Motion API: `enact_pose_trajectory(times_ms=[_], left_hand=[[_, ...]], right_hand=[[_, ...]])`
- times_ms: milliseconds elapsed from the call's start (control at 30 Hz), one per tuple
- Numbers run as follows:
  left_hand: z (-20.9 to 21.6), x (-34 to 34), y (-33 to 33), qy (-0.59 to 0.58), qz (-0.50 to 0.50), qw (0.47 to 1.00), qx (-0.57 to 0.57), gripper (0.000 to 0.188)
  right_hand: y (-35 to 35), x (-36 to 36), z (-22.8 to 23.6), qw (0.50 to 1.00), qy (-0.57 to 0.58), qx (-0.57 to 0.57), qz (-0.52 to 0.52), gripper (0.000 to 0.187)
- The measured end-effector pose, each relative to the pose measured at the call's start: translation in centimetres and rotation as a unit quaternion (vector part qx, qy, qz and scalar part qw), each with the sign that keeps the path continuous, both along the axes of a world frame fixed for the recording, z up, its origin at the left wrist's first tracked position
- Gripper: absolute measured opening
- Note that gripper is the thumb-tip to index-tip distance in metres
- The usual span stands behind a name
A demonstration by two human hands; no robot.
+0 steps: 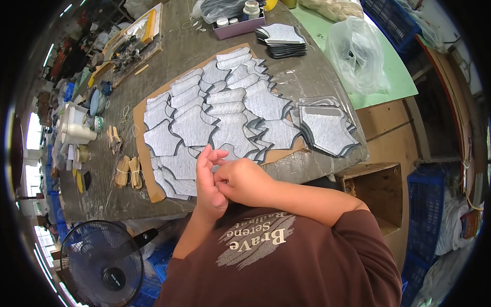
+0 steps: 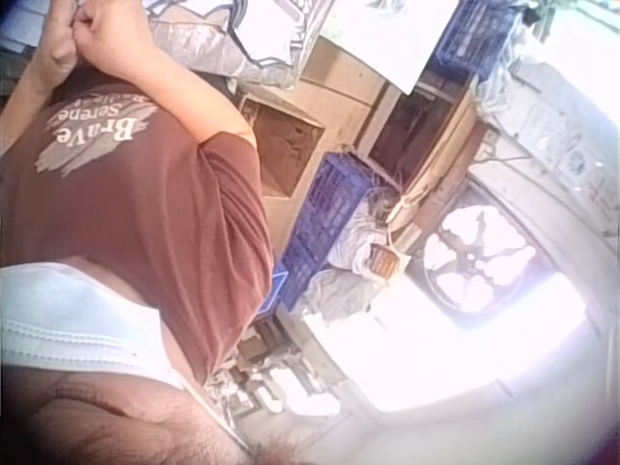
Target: The recorder is seen applying glue to the edges of grey fabric shoe components using a small wooden stick.
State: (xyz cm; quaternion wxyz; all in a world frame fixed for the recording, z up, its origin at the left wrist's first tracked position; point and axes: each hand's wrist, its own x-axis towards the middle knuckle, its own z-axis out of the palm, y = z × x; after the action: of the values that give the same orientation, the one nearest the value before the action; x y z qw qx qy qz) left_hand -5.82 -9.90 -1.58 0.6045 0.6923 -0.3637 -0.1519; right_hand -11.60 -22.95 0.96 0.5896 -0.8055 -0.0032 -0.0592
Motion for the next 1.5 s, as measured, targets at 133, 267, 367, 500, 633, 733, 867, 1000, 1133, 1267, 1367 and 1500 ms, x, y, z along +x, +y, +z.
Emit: enact_pose_trajectory(times_ms=[133,267,367,500,633,733,867,1000,1133,1267,1367,1500], left_hand=[[0.1,-0.1,-0.4,0.113,-0.016,0.992,-0.052,0.117],[0.6,0.1,-0.5,0.13,-0.012,0.989,-0.071,0.115],[0.4,1.0,0.3,0.241,0.091,0.954,-0.156,0.1],[0.7,2.5,0.3,0.323,0.137,0.877,-0.328,0.076],[0.6,3.2,1.1,0.339,0.018,0.858,-0.385,0.078],[0.3,5.4,3.0,0.429,-0.019,0.842,-0.326,0.081],[0.8,5.5,3.2,0.37,-0.098,0.906,-0.182,0.075],[0.3,3.4,1.9,0.361,-0.108,0.901,-0.214,0.045],[0.0,2.1,1.2,0.355,-0.076,0.895,-0.259,0.024],[1.3,1.4,1.2,0.215,0.045,0.969,-0.113,0.021],[1.3,1.1,0.9,0.041,0.087,0.995,0.029,0.023],[1.2,0.9,0.7,-0.145,0.082,0.984,0.06,0.032]], right_hand=[[-0.8,0.4,0.1,0.986,0.086,0.136,0.047,0.009],[-0.4,0.4,-0.7,0.978,0.107,0.177,0.027,0.012],[-0.2,0.2,-1.7,0.96,0.14,0.238,0.042,0.011],[1.2,-0.6,-3.3,0.864,0.261,0.427,0.054,0.021],[-0.3,-0.1,-2.2,0.875,0.257,0.4,0.092,0.015],[-2.1,0.1,-1.1,0.947,0.178,0.261,0.065,0.012],[-2.9,0.2,-1.3,0.959,0.156,0.232,0.043,0.012],[-1.8,0.3,-1.5,0.908,0.162,0.388,0.005,0.008],[0.1,-0.4,-2.5,0.896,0.159,0.414,-0.016,0.007],[-0.7,-0.2,-1.5,0.982,0.001,0.14,-0.126,0.007],[-1.1,0.1,0.2,0.984,-0.013,0.137,-0.112,0.008],[-1.1,0.3,0.4,0.982,0.043,0.151,-0.102,0.01]])
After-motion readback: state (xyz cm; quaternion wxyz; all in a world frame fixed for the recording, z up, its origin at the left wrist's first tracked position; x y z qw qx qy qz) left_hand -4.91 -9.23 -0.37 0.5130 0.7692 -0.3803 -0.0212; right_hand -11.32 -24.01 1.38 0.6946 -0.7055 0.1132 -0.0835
